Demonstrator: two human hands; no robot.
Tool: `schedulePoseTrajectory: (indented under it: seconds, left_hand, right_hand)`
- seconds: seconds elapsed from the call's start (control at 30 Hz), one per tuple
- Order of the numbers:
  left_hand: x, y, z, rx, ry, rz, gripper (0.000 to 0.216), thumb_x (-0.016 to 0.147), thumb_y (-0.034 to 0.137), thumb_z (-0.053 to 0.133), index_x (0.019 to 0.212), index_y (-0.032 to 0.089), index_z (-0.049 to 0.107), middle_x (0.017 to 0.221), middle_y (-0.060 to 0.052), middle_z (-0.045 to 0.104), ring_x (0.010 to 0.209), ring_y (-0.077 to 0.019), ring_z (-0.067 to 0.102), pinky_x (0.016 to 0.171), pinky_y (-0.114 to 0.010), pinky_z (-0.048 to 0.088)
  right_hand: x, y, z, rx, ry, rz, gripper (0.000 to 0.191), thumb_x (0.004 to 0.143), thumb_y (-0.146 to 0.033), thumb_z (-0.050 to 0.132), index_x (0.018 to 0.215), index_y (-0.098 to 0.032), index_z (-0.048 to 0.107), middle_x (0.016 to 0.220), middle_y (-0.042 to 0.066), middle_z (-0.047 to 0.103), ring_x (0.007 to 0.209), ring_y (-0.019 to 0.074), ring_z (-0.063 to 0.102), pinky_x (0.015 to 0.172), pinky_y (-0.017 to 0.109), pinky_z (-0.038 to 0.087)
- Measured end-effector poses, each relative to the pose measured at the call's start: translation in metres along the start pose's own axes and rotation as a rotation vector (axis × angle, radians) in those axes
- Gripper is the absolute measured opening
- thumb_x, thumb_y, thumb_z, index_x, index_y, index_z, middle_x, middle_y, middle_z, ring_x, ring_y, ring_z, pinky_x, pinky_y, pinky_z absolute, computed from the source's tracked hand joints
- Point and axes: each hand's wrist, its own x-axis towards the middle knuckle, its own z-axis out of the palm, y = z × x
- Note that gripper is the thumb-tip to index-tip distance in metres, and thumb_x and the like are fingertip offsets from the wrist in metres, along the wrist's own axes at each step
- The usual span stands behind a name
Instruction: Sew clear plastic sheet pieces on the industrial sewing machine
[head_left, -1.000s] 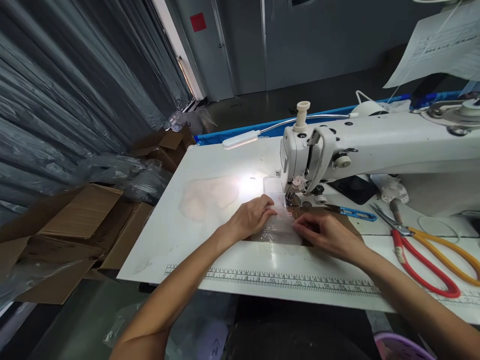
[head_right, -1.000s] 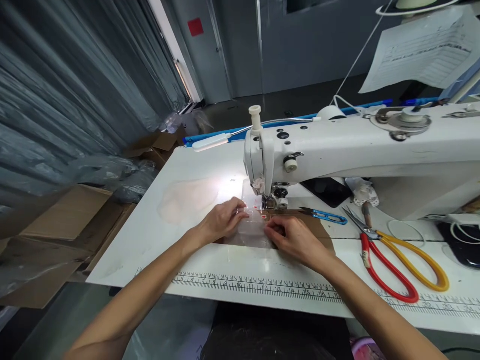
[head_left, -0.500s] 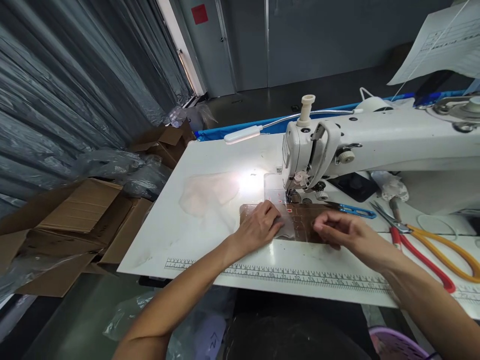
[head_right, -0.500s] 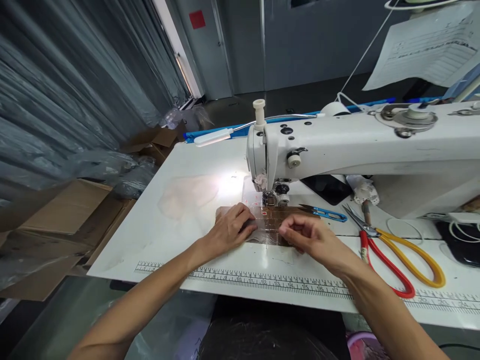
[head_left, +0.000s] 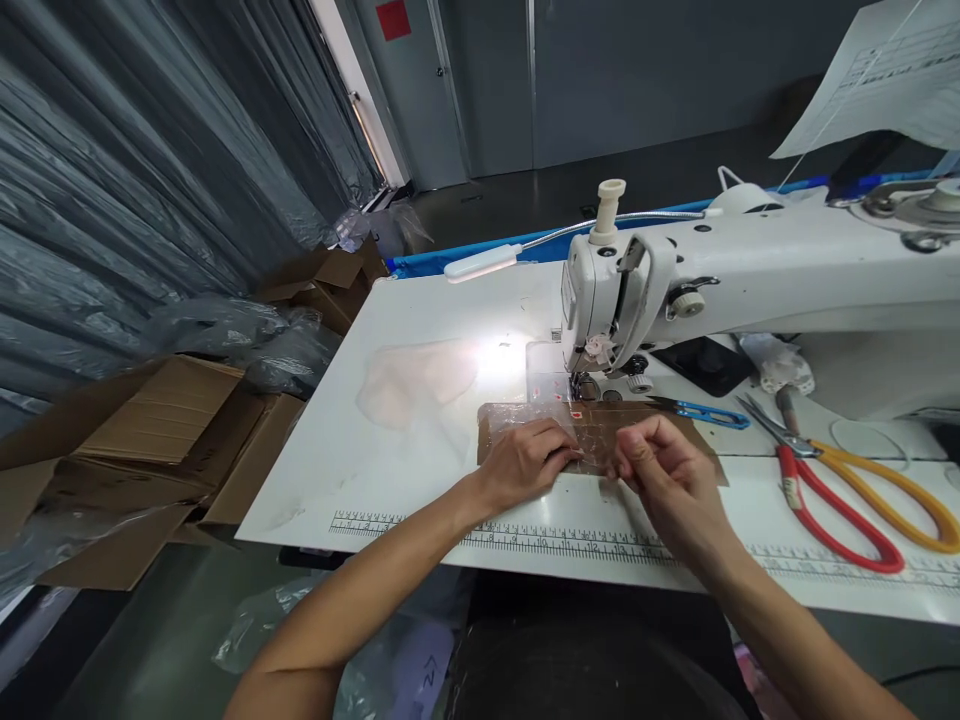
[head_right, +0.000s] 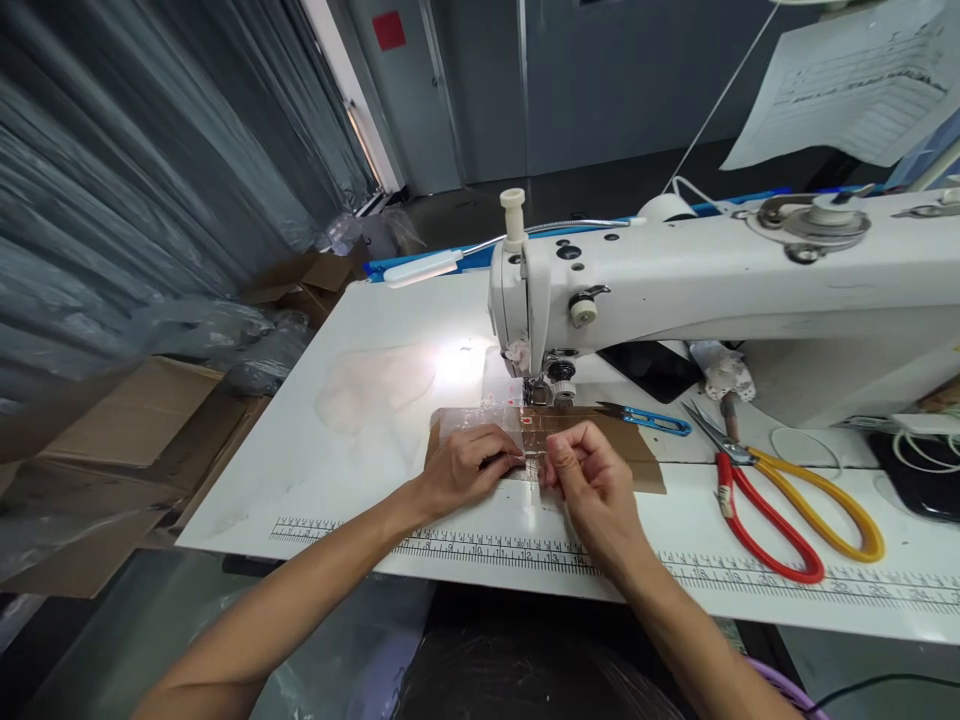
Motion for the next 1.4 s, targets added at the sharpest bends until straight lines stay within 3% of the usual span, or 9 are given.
schedulePoseTrajectory:
  seconds: [0.23, 0.37, 0.43, 0.6, 0.77, 1.0, 1.13, 1.3, 1.4]
  left_hand:
    - [-0.001, -0.003, 0.01, 0.153, -0.019, 0.203, 0.021, 0.094, 0.017, 0.05, 0.081, 0.013, 0.067, 0.08, -0.005, 0.07, 0.072, -0.0136, 0.066, 0.065, -0.026, 0.055]
    - [0.001, -0.01, 0.004, 0.079, 0.051, 0.05, 0.02, 0.092, 0.017, 0.054, 0.079, 0.013, 0.068, 0.078, -0.005, 0.071, 0.07, -0.0129, 0.066, 0.063, -0.024, 0.054]
    - [0.003, -0.009, 0.0, -0.074, 0.02, -0.044, 0.016, 0.09, 0.023, 0.06, 0.08, 0.014, 0.069, 0.08, -0.004, 0.071, 0.072, -0.0125, 0.066, 0.065, -0.023, 0.054]
    - [0.007, 0.001, -0.009, -0.296, -0.089, -0.243, 0.016, 0.089, 0.028, 0.061, 0.083, 0.016, 0.069, 0.084, -0.003, 0.071, 0.076, -0.0127, 0.065, 0.069, -0.024, 0.052]
    - [0.007, 0.003, -0.012, -0.329, -0.155, -0.308, 0.016, 0.087, 0.029, 0.061, 0.081, 0.016, 0.067, 0.08, -0.003, 0.069, 0.074, -0.013, 0.063, 0.067, -0.024, 0.048]
    - [0.007, 0.001, -0.011, -0.258, -0.18, -0.362, 0.011, 0.079, 0.012, 0.056, 0.069, 0.015, 0.062, 0.065, 0.002, 0.061, 0.062, -0.0098, 0.054, 0.059, -0.021, 0.04]
    - [0.01, 0.003, -0.013, -0.217, -0.204, -0.4, 0.014, 0.08, 0.013, 0.054, 0.068, 0.015, 0.062, 0.062, 0.003, 0.059, 0.06, -0.0092, 0.052, 0.058, -0.021, 0.038]
    - [0.011, 0.007, -0.017, -0.307, -0.2, -0.443, 0.017, 0.086, 0.029, 0.059, 0.078, 0.016, 0.067, 0.074, 0.0, 0.068, 0.07, -0.0117, 0.06, 0.064, -0.023, 0.045]
    - [0.011, 0.008, -0.018, -0.38, -0.205, -0.455, 0.013, 0.086, 0.029, 0.062, 0.083, 0.018, 0.069, 0.082, 0.0, 0.071, 0.077, -0.0127, 0.064, 0.07, -0.024, 0.048]
  right_hand:
    - [-0.058, 0.01, 0.013, 0.282, 0.01, 0.365, 0.037, 0.084, -0.045, 0.068, 0.074, -0.02, 0.042, 0.055, -0.007, 0.035, 0.05, 0.0064, 0.031, 0.048, 0.02, 0.023]
    - [-0.097, 0.001, 0.007, 0.22, -0.418, 0.728, 0.041, 0.085, -0.055, 0.063, 0.077, -0.021, 0.042, 0.054, -0.008, 0.033, 0.046, 0.0051, 0.024, 0.046, 0.021, 0.02]
    - [-0.097, -0.004, -0.003, -0.088, -0.539, 0.665, 0.04, 0.089, -0.056, 0.056, 0.077, -0.019, 0.045, 0.058, -0.006, 0.04, 0.05, 0.0065, 0.031, 0.049, 0.022, 0.023]
    - [-0.043, -0.014, -0.027, -0.817, -0.259, 0.062, 0.032, 0.092, -0.05, 0.051, 0.107, -0.022, 0.055, 0.071, -0.001, 0.053, 0.064, 0.0136, 0.048, 0.058, 0.025, 0.039]
    - [0.009, -0.018, -0.018, -0.974, -0.255, -0.245, 0.027, 0.09, -0.041, 0.054, 0.106, -0.021, 0.063, 0.077, 0.002, 0.059, 0.065, 0.0148, 0.052, 0.058, 0.027, 0.043]
    - [0.017, -0.001, 0.014, -1.185, -0.189, -0.511, 0.027, 0.094, -0.032, 0.048, 0.085, -0.018, 0.069, 0.078, 0.007, 0.064, 0.068, 0.018, 0.058, 0.061, 0.029, 0.043]
    - [0.019, 0.003, 0.022, -1.321, -0.173, -0.518, 0.036, 0.095, -0.029, 0.036, 0.075, -0.014, 0.063, 0.077, 0.012, 0.059, 0.067, 0.0213, 0.053, 0.06, 0.033, 0.038]
    - [0.029, -0.002, 0.006, -0.738, -0.152, -0.054, 0.03, 0.087, -0.045, 0.052, 0.078, -0.017, 0.057, 0.069, 0.004, 0.055, 0.062, 0.0164, 0.048, 0.059, 0.03, 0.038]
    - [0.03, -0.001, -0.005, -0.616, -0.12, 0.038, 0.041, 0.089, -0.058, 0.044, 0.076, -0.019, 0.051, 0.062, -0.001, 0.047, 0.055, 0.0127, 0.042, 0.051, 0.026, 0.036]
